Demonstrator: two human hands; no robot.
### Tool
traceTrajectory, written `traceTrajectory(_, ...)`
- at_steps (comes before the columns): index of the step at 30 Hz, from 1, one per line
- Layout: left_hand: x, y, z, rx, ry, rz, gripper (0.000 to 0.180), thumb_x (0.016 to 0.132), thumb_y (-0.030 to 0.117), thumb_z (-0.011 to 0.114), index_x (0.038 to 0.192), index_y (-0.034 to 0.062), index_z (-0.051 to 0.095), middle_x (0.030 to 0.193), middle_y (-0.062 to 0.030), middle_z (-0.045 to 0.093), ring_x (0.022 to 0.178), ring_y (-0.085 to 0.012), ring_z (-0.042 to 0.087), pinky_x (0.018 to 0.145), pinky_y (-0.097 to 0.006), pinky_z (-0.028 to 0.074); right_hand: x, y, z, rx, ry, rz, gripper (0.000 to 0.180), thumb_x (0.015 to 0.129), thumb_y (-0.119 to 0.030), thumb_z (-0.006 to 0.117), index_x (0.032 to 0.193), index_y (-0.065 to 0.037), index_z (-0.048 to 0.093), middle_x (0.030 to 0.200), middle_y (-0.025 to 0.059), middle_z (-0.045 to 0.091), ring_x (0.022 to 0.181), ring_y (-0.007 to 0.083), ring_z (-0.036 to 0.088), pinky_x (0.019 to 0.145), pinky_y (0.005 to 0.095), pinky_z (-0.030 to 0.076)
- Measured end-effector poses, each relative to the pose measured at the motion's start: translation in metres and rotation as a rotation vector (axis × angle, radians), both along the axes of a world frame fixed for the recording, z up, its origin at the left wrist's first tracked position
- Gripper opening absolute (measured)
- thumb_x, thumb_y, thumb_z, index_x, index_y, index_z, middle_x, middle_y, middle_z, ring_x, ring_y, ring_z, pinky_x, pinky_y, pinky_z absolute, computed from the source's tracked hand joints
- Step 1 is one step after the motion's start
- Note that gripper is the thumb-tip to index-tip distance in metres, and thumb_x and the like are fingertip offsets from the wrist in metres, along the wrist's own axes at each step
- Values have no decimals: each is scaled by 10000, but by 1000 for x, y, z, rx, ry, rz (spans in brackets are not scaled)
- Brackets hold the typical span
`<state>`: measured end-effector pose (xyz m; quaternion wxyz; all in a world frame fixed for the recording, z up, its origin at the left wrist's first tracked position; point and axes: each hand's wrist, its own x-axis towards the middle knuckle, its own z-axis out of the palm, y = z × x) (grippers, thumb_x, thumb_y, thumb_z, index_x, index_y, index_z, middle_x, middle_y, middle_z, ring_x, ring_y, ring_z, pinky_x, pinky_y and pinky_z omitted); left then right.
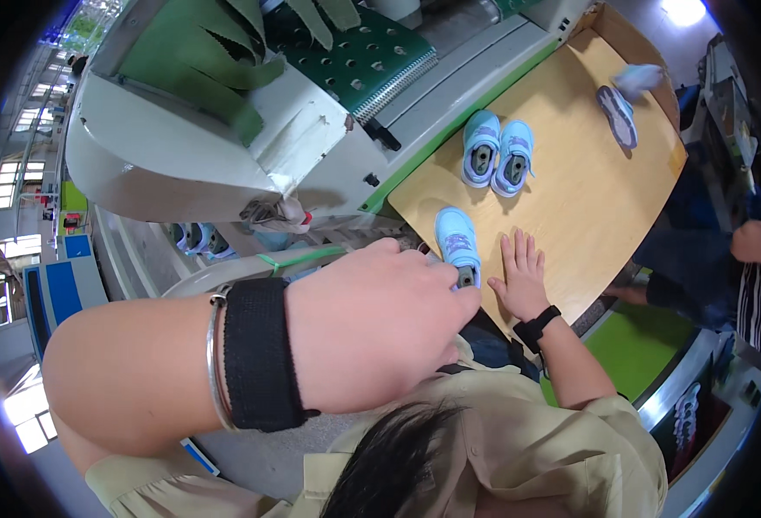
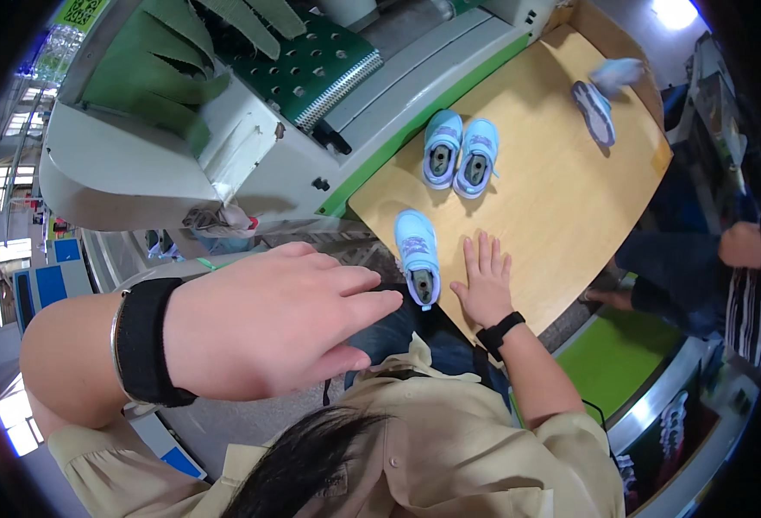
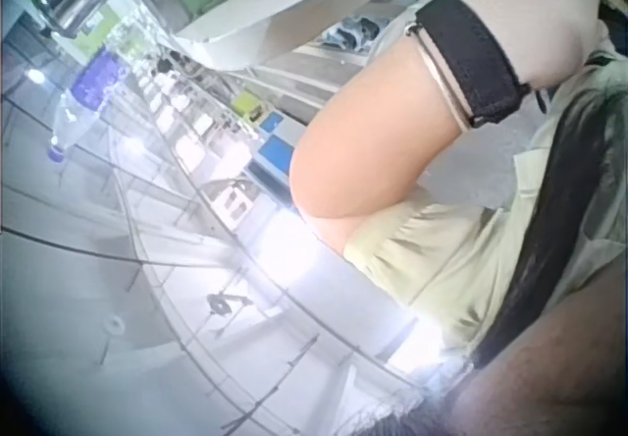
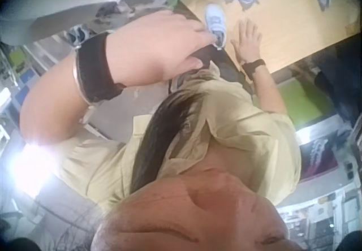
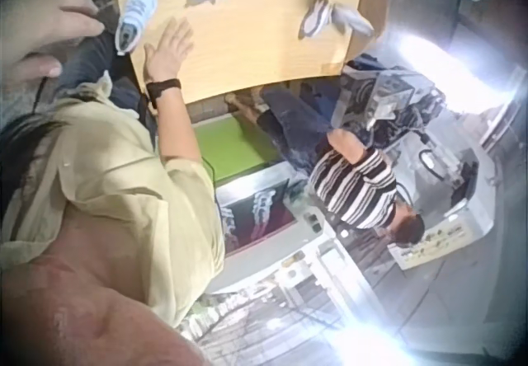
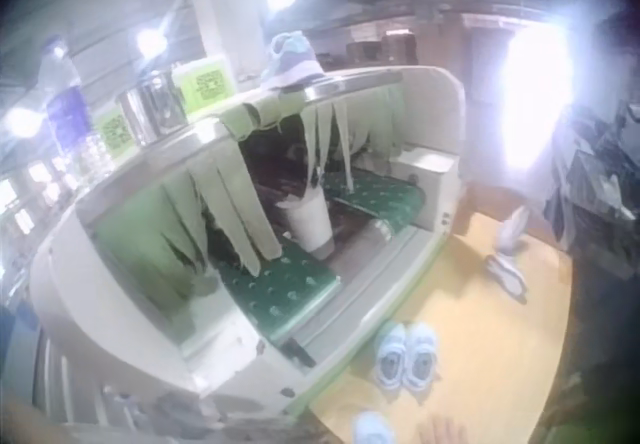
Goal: The person picks up light blue and purple sneakers from a conveyor belt and places them onto a wooden table. They arrange the shoes in rows, occasionally adjusting their positions. The person handles the shoes one by one, ensuring they are neatly organized on the table.
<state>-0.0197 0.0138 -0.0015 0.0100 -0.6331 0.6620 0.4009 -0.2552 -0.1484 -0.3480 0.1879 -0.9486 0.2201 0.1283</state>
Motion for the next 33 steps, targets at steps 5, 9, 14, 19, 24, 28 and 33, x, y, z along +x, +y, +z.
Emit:
traceTrajectory(5, 2, -4, 2, 66, 10, -27, 514, 985, 308, 616, 1383, -4, 525, 1186, -169, 626, 1092, -358, 609, 977, -443, 464, 2, 2, 0, 19, -21, -28, 962, 900, -427, 700, 1650, -130, 177, 1706, 208, 109, 1564, 452, 87, 1226, 643, 120)
traceTrajectory(9, 6, -8, 6, 94, 5, -34, 541, 1004, 344, 592, 1410, -4, 510, 1271, -181, 621, 1134, -369, 604, 1009, -444, 459, -4, -2, 0, 11, -102, -6, 932, 875, -441, 716, 1622, -121, 260, 1677, 213, 200, 1531, 460, 184, 1197, 636, 189)
traceTrajectory(14, 7, -5, 0, 87, 0, -38, 569, 1014, 372, 581, 1434, -2, 496, 1295, -190, 620, 1160, -371, 604, 1019, -443, 458, 7, -66, 3, 58, -306, -122, 705, 856, -291, 737, 1467, -47, 482, 1502, 212, 475, 1362, 411, 447, 1122, 513, 366)
traceTrajectory(19, 5, -6, 2, 140, 20, -15, 577, 1016, 385, 580, 1439, 2, 494, 1319, -184, 614, 1180, -356, 605, 1021, -445, 453, 43, -217, -4, -45, -516, -527, 631, 883, -145, 686, 1444, 40, 462, 1468, 263, 498, 1344, 406, 483, 1160, 452, 370)
traceTrajectory(24, 5, -9, -1, 108, 16, -25, 566, 1011, 371, 598, 1437, 12, 498, 1397, -186, 580, 1192, -355, 603, 1026, -448, 450, 52, -392, -25, -317, -618, -731, 650, 929, -148, 653, 1486, 65, 394, 1464, 290, 505, 1397, 414, 468, 1174, 439, 371)
traceTrajectory(28, 5, -4, -4, 127, 26, 33, 561, 1009, 378, 601, 1430, 19, 505, 1382, -183, 587, 1171, -361, 613, 1014, -451, 458, 110, -370, -17, -172, -277, -794, 469, 950, -234, 667, 1320, 34, 560, 1290, 274, 610, 1262, 434, 568, 1065, 462, 462)
traceTrajectory(33, 5, -7, 0, 108, 43, 22, 544, 1000, 374, 615, 1405, 23, 521, 1338, -174, 604, 1133, -343, 631, 987, -448, 469, 62, -304, -14, -292, -471, -623, 324, 928, -250, 689, 1132, -5, 632, 1094, 228, 638, 1046, 427, 625, 893, 482, 514)
